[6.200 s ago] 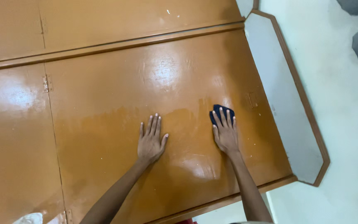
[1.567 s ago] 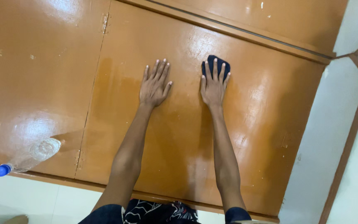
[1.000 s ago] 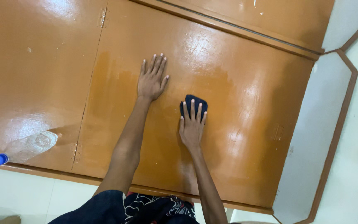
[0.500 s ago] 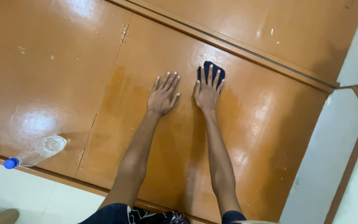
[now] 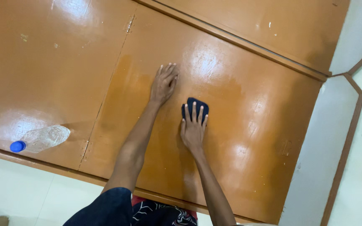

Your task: The person pours water from a plastic bottle onto a brown wooden surface and wipes the surface with a dark cloth using both hands.

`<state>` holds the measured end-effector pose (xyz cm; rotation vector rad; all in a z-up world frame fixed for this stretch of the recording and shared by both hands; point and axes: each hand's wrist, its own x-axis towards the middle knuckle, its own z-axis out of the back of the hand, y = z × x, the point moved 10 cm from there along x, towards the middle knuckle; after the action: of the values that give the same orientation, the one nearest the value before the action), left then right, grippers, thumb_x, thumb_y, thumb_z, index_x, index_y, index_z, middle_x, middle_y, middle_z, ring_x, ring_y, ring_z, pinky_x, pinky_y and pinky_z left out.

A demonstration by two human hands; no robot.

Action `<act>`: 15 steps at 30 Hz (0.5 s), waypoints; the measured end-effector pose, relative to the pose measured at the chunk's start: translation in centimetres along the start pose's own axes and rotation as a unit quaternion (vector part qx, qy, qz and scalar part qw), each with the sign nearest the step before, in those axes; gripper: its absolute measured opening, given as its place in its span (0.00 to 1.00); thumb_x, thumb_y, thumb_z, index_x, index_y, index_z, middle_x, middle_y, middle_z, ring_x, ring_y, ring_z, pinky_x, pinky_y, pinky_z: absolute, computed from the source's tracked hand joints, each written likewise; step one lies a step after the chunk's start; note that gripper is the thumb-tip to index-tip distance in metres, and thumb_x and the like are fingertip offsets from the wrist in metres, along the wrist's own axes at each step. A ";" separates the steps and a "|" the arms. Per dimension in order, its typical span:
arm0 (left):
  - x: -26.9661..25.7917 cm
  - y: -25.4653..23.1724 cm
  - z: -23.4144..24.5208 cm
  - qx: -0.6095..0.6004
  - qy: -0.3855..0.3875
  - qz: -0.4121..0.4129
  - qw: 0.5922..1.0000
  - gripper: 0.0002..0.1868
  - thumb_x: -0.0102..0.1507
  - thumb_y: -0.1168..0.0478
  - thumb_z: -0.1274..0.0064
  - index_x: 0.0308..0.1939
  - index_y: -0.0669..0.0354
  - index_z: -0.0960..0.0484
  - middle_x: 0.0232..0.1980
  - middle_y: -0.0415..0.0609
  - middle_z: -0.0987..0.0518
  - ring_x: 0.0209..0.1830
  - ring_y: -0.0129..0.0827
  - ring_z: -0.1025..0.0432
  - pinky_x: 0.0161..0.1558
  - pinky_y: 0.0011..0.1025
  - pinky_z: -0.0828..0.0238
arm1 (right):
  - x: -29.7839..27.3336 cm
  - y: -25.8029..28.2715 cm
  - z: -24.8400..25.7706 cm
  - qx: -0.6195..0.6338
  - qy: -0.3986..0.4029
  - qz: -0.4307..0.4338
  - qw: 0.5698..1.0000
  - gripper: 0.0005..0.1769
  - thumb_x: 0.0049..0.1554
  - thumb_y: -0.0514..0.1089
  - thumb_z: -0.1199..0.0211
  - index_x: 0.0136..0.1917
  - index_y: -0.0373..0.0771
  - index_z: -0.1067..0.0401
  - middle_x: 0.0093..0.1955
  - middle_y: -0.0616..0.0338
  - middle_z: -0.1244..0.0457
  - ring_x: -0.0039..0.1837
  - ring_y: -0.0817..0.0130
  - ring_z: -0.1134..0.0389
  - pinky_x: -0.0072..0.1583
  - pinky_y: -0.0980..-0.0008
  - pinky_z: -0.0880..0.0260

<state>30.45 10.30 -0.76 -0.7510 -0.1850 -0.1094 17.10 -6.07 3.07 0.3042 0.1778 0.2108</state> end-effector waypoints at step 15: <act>-2.9 13.0 13.2 0.149 0.053 0.102 0.982 0.33 0.74 0.51 0.66 0.80 0.61 0.45 0.84 0.50 0.47 0.85 0.41 0.55 0.81 0.44 0.62 | 18.8 -3.2 0.3 -0.023 -0.034 0.040 0.998 0.32 0.69 0.56 0.57 0.84 0.52 0.49 0.88 0.51 0.63 0.87 0.39 0.67 0.79 0.31 0.73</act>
<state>28.03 28.91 -0.57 -0.4596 -0.0197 0.0734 35.81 -4.76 -0.25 0.2726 0.0931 0.2836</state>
